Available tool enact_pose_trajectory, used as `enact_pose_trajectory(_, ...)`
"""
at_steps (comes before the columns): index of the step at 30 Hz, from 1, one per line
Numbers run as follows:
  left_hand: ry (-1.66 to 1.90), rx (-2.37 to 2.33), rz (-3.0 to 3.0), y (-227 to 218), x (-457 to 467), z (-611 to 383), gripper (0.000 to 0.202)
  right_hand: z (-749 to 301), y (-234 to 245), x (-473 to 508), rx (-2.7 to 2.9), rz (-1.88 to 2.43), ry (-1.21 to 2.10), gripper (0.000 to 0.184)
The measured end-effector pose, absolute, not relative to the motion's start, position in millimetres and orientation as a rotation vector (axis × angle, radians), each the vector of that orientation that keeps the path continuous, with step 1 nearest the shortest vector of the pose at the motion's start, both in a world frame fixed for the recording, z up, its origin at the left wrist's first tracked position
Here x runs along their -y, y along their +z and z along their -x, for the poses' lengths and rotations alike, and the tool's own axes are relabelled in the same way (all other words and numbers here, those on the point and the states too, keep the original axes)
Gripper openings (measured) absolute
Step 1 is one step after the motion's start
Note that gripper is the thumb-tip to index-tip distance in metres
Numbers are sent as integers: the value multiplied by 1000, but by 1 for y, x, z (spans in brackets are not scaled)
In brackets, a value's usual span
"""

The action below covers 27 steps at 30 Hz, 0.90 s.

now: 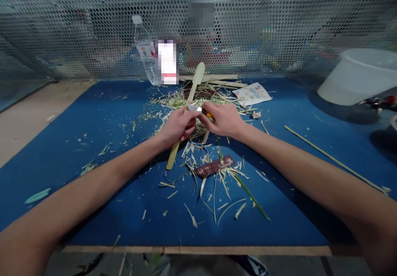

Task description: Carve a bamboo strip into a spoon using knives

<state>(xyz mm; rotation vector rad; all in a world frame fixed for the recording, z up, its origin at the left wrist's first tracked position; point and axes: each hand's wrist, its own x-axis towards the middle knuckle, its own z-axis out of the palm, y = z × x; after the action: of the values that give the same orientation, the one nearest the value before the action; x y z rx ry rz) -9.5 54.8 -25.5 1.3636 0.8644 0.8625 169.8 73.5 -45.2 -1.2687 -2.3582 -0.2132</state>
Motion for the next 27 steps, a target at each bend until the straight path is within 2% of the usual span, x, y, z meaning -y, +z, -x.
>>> enact_pose_trajectory(16, 872, -961, -1568, -27, -51, 9, 23, -177, -18, -72, 2569, 1308, -327, 57)
enact_pose_trajectory(27, 964, -905, -1453, -33, -55, 8, 32, -161, -19, -63, 2383, 1487, -331, 54)
